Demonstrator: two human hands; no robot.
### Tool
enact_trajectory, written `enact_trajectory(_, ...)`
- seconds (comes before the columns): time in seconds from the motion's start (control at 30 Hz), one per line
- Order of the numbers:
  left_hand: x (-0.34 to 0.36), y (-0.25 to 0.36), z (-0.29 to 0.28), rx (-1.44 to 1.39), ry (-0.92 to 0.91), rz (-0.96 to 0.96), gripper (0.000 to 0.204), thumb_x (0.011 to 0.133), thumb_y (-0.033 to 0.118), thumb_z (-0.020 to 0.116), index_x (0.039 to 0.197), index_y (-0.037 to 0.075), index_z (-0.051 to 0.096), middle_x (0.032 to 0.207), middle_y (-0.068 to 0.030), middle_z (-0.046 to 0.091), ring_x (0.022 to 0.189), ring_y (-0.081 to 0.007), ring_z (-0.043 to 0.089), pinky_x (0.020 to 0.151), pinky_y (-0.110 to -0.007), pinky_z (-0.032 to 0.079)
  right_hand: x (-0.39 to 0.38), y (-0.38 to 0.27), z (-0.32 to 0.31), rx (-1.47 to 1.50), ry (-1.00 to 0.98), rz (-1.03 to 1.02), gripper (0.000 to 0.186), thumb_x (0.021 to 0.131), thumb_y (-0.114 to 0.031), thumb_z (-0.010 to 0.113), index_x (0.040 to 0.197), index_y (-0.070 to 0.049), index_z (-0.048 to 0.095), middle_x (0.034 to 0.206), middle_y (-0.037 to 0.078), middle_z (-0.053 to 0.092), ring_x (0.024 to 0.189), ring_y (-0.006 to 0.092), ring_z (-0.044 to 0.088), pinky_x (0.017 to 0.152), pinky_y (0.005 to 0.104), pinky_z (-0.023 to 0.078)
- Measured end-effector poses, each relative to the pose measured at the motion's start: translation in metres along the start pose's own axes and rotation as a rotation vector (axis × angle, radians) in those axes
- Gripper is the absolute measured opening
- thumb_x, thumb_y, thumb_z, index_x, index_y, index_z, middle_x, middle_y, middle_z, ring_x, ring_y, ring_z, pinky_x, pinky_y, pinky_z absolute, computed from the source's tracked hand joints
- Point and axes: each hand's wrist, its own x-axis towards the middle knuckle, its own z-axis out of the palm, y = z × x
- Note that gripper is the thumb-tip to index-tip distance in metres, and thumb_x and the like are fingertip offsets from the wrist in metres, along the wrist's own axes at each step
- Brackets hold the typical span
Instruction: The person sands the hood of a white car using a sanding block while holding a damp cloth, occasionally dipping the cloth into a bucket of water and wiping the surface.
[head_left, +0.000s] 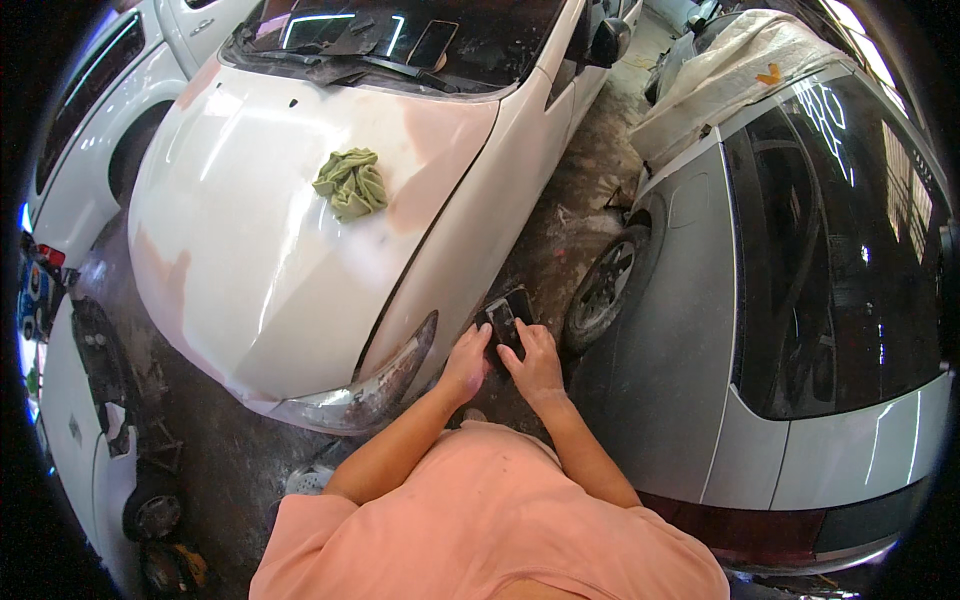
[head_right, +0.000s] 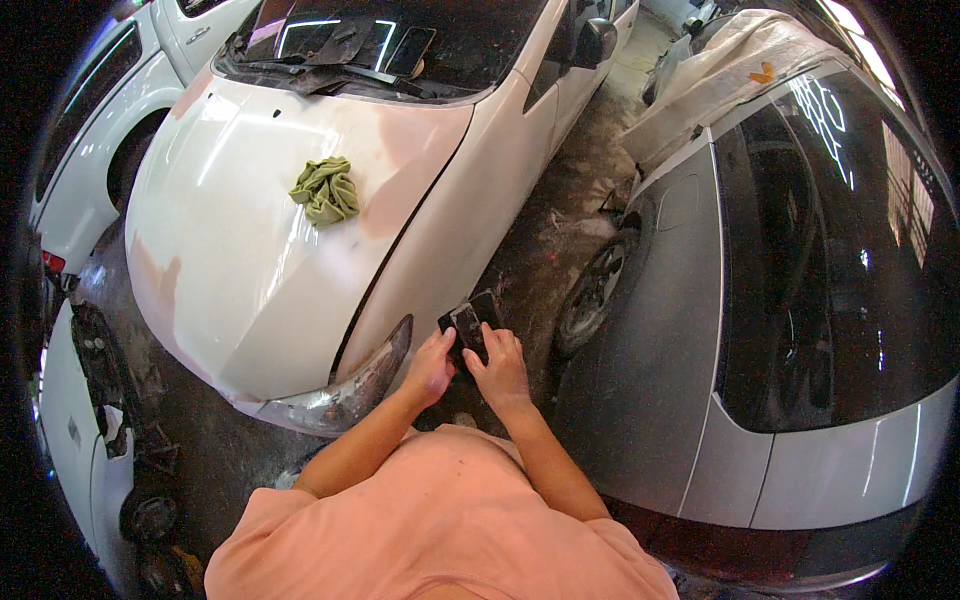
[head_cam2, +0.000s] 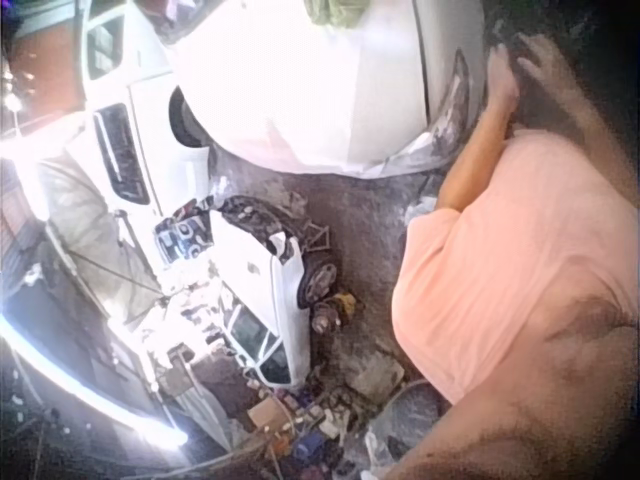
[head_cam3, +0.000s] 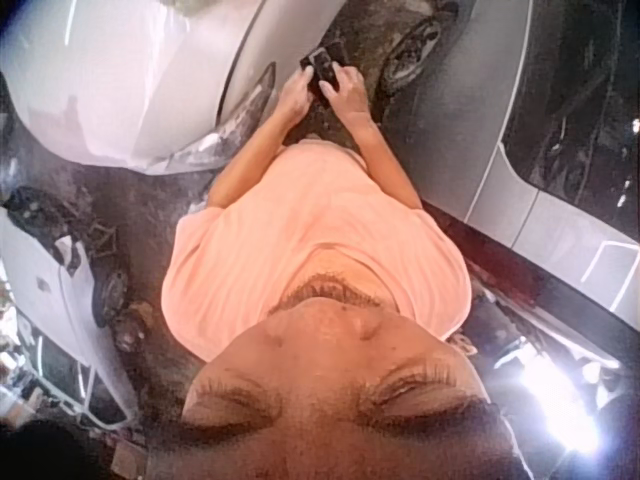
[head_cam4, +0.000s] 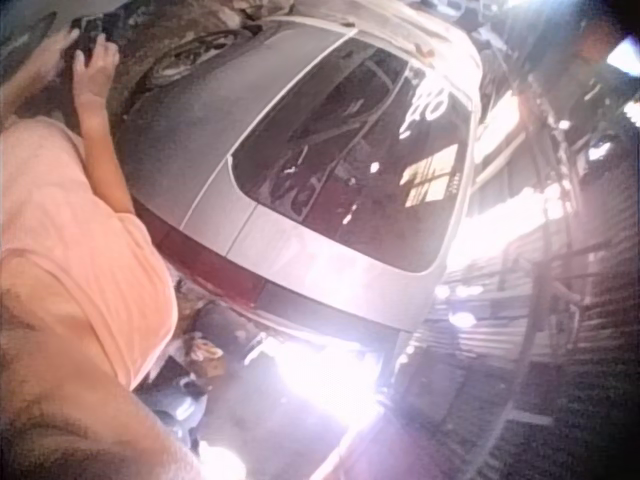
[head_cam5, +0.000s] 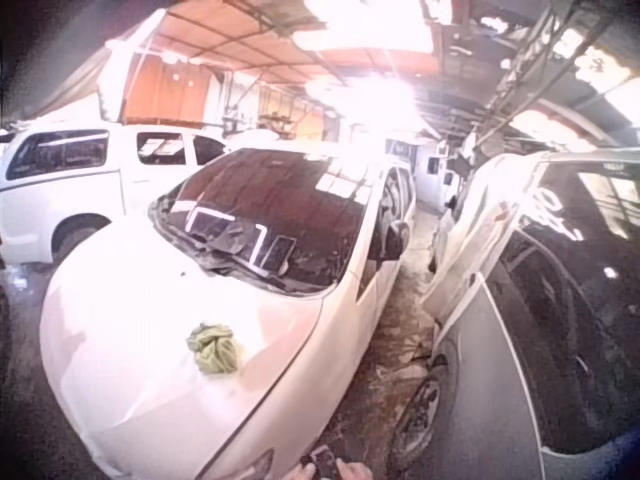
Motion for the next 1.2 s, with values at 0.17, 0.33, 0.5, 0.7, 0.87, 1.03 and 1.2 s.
enact_trajectory(0.17,0.008,-0.015,0.004,0.019,0.047,-0.018,0.034,0.113,0.039,0.053,0.133,0.012,0.061,0.101,0.0028,0.063,0.077,-0.0079,0.052,0.064,-0.027,0.042,-0.001,0.011,-0.007,0.015,-0.017,-0.029,0.061,0.091,-0.023,0.081,0.140,0.006,0.061,0.122,0.021,0.062,0.117,0.0407,0.059,0.103,0.0488,0.050)
enact_trajectory(0.33,0.004,-0.001,0.021,0.101,0.048,0.094,0.031,0.112,0.037,0.056,0.126,0.010,0.063,0.097,0.0027,0.062,0.078,-0.0078,0.051,0.066,-0.027,0.040,0.005,0.011,-0.008,0.032,0.010,-0.051,0.058,0.091,-0.022,0.081,0.137,0.008,0.062,0.121,0.021,0.063,0.116,0.0397,0.060,0.103,0.0468,0.049)
enact_trajectory(0.5,0.020,-0.010,0.010,0.186,0.046,0.254,0.032,0.111,0.028,0.056,0.127,0.001,0.065,0.116,-0.0042,0.069,0.105,-0.0152,0.061,0.096,-0.034,0.049,0.016,0.017,-0.015,0.078,0.009,-0.099,0.062,0.090,-0.025,0.084,0.138,0.006,0.062,0.123,0.021,0.062,0.119,0.0401,0.059,0.104,0.0483,0.049)
enact_trajectory(0.7,0.022,0.026,0.012,0.021,-0.009,0.183,0.037,0.112,0.029,0.057,0.137,0.002,0.060,0.124,-0.0062,0.070,0.110,-0.0178,0.064,0.100,-0.035,0.050,0.063,0.041,-0.021,0.538,-0.130,0.158,0.045,0.099,-0.021,0.073,0.138,0.001,0.064,0.128,0.016,0.069,0.119,0.0334,0.066,0.103,0.0402,0.053)
enact_trajectory(0.87,0.056,0.031,0.001,0.251,0.216,0.344,0.036,0.113,0.031,0.053,0.136,0.004,0.057,0.121,-0.0097,0.069,0.110,-0.0198,0.064,0.098,-0.036,0.051,0.091,0.030,0.004,0.262,-0.097,-0.261,0.046,0.099,-0.012,0.063,0.143,0.002,0.061,0.123,0.019,0.073,0.114,0.0368,0.070,0.098,0.0419,0.057)
enact_trajectory(1.03,0.064,0.094,0.025,0.283,0.367,0.188,0.037,0.113,0.031,0.047,0.134,0.002,0.055,0.115,-0.0132,0.067,0.106,-0.0235,0.064,0.093,-0.037,0.051,0.116,-0.025,0.008,-0.068,-0.013,-0.376,0.067,0.091,-0.017,0.073,0.148,0.005,0.048,0.149,0.017,0.053,0.128,0.0388,0.055,0.109,0.0481,0.048)
enact_trajectory(1.2,0.095,0.137,0.005,0.372,0.365,0.358,0.040,0.113,0.035,0.048,0.136,0.004,0.060,0.116,-0.0113,0.066,0.115,-0.0247,0.061,0.103,-0.039,0.047,0.173,-0.045,0.036,-0.139,0.072,-0.335,0.063,0.092,-0.020,0.075,0.146,0.002,0.052,0.135,0.016,0.061,0.118,0.0378,0.060,0.100,0.0475,0.053)
